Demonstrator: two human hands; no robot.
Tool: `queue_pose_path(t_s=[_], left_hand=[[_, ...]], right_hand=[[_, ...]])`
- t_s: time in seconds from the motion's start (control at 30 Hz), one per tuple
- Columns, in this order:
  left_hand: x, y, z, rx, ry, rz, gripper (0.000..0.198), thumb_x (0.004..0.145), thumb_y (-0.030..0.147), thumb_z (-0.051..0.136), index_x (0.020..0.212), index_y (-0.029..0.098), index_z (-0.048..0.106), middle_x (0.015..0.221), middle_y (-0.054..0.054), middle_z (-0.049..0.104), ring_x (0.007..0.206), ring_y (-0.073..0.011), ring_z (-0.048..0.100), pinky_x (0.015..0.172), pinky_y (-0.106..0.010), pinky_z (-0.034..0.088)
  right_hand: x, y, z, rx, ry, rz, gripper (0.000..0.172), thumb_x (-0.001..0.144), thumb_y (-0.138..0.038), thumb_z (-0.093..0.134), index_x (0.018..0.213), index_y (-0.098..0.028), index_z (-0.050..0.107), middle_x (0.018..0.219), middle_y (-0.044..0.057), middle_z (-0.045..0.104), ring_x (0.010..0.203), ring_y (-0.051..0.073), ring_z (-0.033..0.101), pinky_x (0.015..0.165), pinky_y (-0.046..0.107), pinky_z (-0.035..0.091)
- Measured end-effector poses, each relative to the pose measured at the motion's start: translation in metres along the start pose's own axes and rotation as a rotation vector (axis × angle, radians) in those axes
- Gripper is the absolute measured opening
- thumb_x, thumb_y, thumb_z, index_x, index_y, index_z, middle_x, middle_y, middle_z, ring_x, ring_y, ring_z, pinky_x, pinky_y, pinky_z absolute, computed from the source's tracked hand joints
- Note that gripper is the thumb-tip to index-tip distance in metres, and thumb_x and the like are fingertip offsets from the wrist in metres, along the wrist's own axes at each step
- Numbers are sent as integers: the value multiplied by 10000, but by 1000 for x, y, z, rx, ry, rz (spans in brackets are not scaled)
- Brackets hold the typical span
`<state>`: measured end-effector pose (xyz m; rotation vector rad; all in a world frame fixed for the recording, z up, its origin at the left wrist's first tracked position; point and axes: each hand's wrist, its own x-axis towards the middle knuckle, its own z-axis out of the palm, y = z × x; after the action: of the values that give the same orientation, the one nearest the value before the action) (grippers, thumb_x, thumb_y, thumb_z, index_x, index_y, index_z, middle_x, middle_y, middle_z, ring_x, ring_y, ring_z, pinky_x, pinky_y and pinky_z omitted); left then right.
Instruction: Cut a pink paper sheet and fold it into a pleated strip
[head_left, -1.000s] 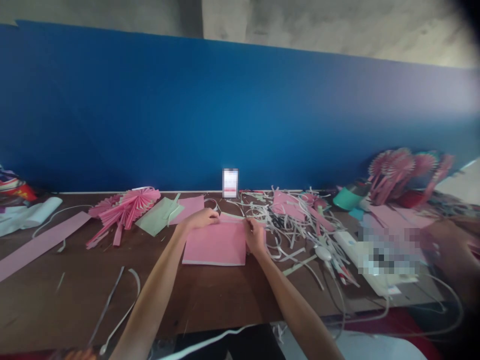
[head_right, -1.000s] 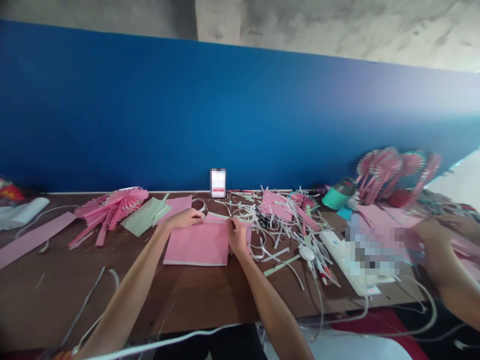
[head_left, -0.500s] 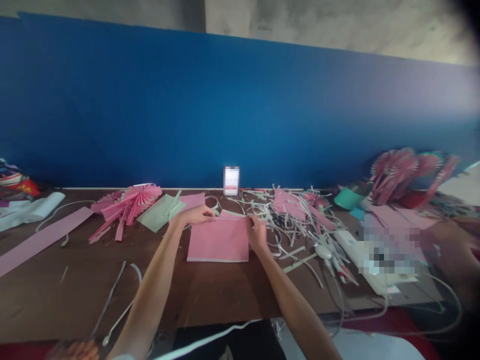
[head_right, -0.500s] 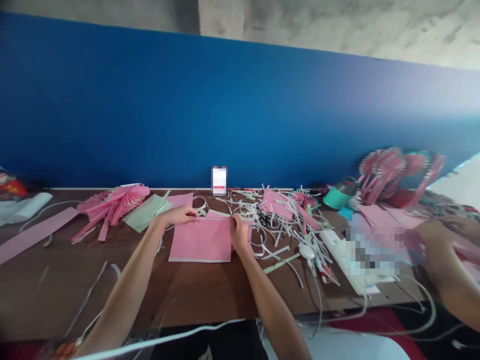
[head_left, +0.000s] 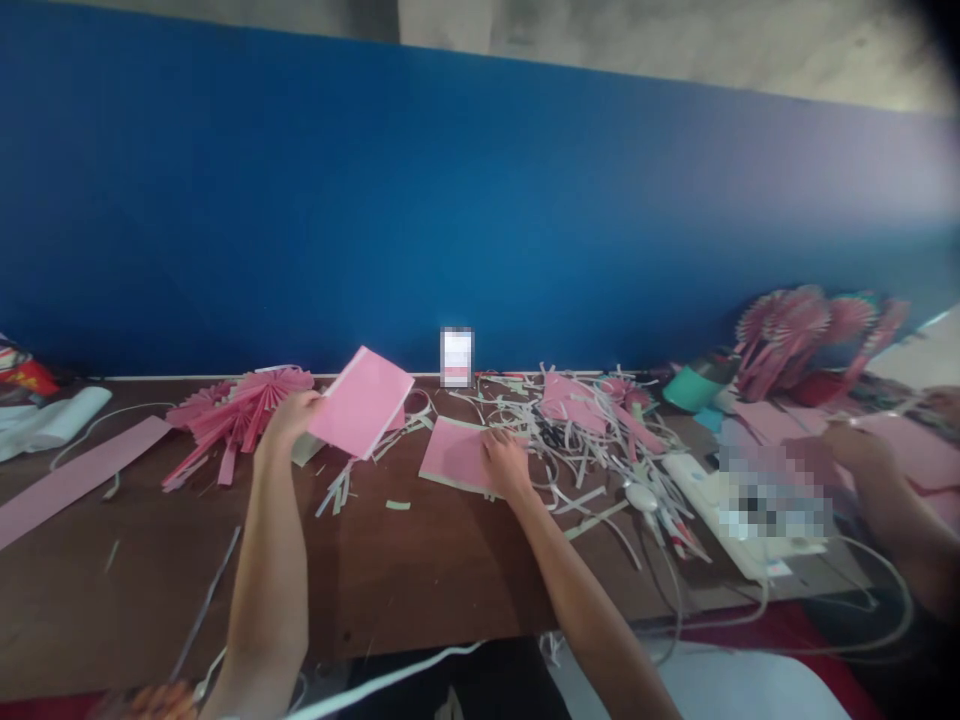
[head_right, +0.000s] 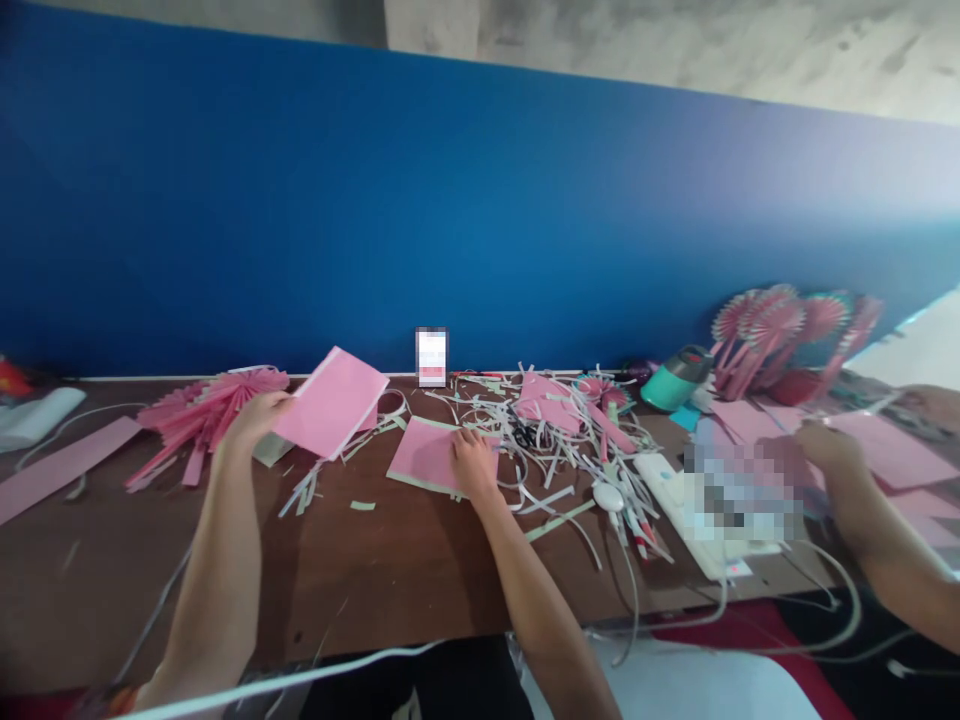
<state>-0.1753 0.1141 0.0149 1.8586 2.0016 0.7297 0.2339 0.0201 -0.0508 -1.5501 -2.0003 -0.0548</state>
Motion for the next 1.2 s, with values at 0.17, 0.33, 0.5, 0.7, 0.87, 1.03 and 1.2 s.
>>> queue_pose_path(t_s=[0.17,0.33,0.5,0.7,0.87,1.03,1.2], left_hand=[[0,-53,-6,146,60,-172,314,744,430,511,720,139,627,616,-35,568,691,-218,571,606,-262,363],[-4,-48,-1,95,93,-199,325,723,471,560,798,158,608,730,-75,618,777,-272,586,684,-321,419],[-13,-20,6,51,641,-577,492,853,479,354,1105,86,509,939,-211,618,862,-350,590,688,-445,440],[-14,18,9,-29,730,-290,307,872,315,339,1009,143,552,1000,-139,627,959,-278,582,791,-380,446],[-21,84,50,-558,224,30,454,911,447,264,1170,130,460,1010,-120,640,864,-182,622,767,-305,480],[-59,142,103,-703,-223,316,621,870,518,431,1377,199,267,1359,-145,453,1178,-211,494,924,-328,427],[-88,167,116,-815,-319,310,610,855,492,488,1367,206,319,1365,-137,443,1188,-239,471,943,-353,404]], right_hand=[[-1,-16,-4,62,-130,-234,290,851,-363,567,1095,-207,574,1109,100,597,1055,246,492,900,371,356],[-6,-37,-3,75,-229,-365,457,797,-502,609,1127,-193,546,1147,116,575,1081,253,479,907,386,365],[-9,-43,1,34,-267,-427,223,879,-396,539,962,-196,593,999,83,607,966,213,530,855,347,395],[-9,-43,1,74,-181,-389,256,953,-236,357,891,-201,603,871,70,625,828,182,566,773,302,398],[-2,-34,-14,339,220,19,275,949,-308,325,910,-186,570,839,76,609,735,175,566,681,275,398],[12,-18,-39,635,624,369,271,925,-407,363,875,-183,506,761,19,509,677,137,466,652,256,377],[19,2,-36,947,525,495,370,862,-543,416,765,-188,458,668,-29,423,607,106,396,587,219,362]])
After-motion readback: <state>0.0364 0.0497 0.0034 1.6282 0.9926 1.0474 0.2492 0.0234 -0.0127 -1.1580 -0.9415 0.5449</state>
